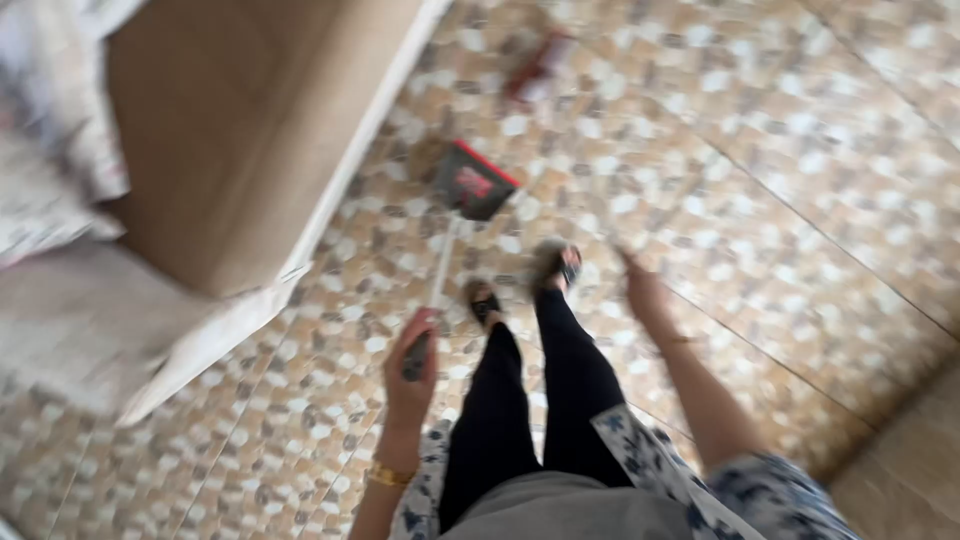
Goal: Sweeping the tiled floor of a balcony using a broom and a dustpan.
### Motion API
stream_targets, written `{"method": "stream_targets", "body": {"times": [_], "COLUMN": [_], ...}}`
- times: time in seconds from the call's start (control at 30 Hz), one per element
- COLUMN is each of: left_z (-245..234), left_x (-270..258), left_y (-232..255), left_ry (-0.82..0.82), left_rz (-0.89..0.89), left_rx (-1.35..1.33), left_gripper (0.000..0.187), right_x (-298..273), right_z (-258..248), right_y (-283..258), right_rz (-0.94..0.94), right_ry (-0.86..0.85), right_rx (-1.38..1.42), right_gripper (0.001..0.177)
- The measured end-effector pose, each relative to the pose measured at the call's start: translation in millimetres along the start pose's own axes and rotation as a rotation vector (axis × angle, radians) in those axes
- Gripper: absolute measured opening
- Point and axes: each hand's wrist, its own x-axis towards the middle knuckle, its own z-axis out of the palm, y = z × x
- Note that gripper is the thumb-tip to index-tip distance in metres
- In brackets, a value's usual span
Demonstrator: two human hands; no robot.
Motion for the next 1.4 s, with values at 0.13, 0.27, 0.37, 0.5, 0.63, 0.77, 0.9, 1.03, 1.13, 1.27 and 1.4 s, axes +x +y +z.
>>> {"method": "stream_targets", "body": {"times": [0.13,0.27,0.37,0.5,0.63,0.77,0.9,1.03,1.13,1.27,1.4], "left_z": [33,66,101,140,182,222,261,278,290,297,307], "left_x": [33,55,86,120,148,169,193,208,225,239,254], "left_y": [2,22,42,61,69,70,61,56,62,64,79], "left_ry": [-0.021,-0.044,-0.041,-0.027,-0.051,-0.064,-0.065,-0.064,-0.045,-0.045,-0.048], "left_rz": [0.017,0.009,-0.067,-0.109,-0.093,-0.071,-0.015,-0.03,-0.045,-0.047,-0.079], "left_rx": [0.056,0.119,0.111,0.117,0.143,0.103,0.134,0.083,0.082,0.076,0.126], "left_gripper": [0.016,0.017,0.014,0.012,0.011,0.013,0.012,0.014,0.015,0.012,0.012], "right_x": [63,87,38,-55,-31,131,238,151,83,109,268], "right_z": [-59,30,153,179,28,-22,-17,101,92,10,-16], "right_y": [20,37,69,140,202,200,240,259,263,256,237], "right_rz": [0.079,0.183,0.2,0.455,0.458,0.176,0.145,0.32,0.51,0.5,0.102], "right_ry": [0.348,0.116,0.006,-0.234,-0.233,0.158,0.247,0.122,0.06,0.03,0.53], "right_rx": [1.292,1.107,1.029,1.101,1.383,1.297,1.062,1.606,1.458,1.812,1.505], "right_gripper": [0.076,0.067,0.075,0.052,0.054,0.066,0.075,0.062,0.054,0.068,0.054]}}
